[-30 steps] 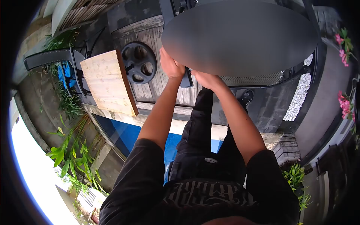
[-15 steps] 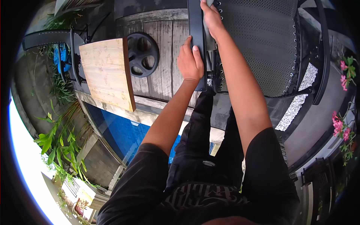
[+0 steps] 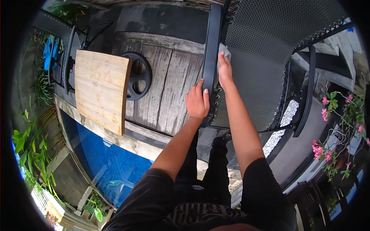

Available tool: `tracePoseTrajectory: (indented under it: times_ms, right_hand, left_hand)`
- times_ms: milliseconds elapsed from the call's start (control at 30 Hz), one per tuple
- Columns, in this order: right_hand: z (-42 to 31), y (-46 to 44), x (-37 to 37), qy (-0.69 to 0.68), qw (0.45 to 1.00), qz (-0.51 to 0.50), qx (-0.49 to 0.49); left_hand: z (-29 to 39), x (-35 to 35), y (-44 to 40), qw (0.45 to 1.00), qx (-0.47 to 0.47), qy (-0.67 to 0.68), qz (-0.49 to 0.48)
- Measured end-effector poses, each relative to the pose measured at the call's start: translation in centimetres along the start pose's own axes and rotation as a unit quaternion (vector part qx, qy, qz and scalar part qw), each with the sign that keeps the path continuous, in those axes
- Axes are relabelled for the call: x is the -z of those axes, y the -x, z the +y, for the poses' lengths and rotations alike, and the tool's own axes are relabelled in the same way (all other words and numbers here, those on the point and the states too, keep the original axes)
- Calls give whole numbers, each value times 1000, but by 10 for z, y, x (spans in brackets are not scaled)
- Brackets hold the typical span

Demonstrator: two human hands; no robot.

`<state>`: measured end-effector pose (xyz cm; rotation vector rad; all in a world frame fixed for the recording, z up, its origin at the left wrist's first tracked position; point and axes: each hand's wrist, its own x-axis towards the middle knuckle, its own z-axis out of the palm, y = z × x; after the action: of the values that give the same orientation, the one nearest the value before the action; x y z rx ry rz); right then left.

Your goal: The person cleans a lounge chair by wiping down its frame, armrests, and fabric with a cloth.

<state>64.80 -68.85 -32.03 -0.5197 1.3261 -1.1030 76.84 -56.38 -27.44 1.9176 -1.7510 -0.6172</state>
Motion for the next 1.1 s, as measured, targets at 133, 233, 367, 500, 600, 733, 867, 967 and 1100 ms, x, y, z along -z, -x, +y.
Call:
tracePoseTrajectory:
  times_ms: [133, 233, 367, 500, 600, 733, 867, 967, 1100]
  right_hand:
    - [-31, -84, -13, 47, 998, 6, 35]
    - [-71, -105, -28, 196, 972, 62, 114]
    - [-136, -86, -41, 162, 939, 148, 265]
    - [-226, -87, -42, 378, 716, 161, 564]
    - [-312, -104, -56, 543, 496, 212, 644]
    - [-402, -116, -104, 685, 264, 200, 649]
    - [-401, -151, -115, 815, 119, 110, 556]
    - [-342, -178, -93, 847, 119, 2, 519]
    - [-249, -186, -73, 897, 167, -132, 388]
  left_hand:
    - [3, 7, -3, 1000, 17, 18, -10]
    - [0, 8, -2, 999, 27, 25, -15]
    - [-4, 6, -3, 999, 39, 25, -13]
    - [-4, 5, -2, 999, 40, 36, 6]
    - [-3, 6, -1, 998, 48, 35, 0]
    - [-3, 8, -2, 998, 48, 35, 7]
    - [-2, 12, -3, 997, 58, 53, -14]
    - [-4, 7, -2, 996, 75, 47, 4]
    - [-8, 8, -1, 996, 73, 55, 1]
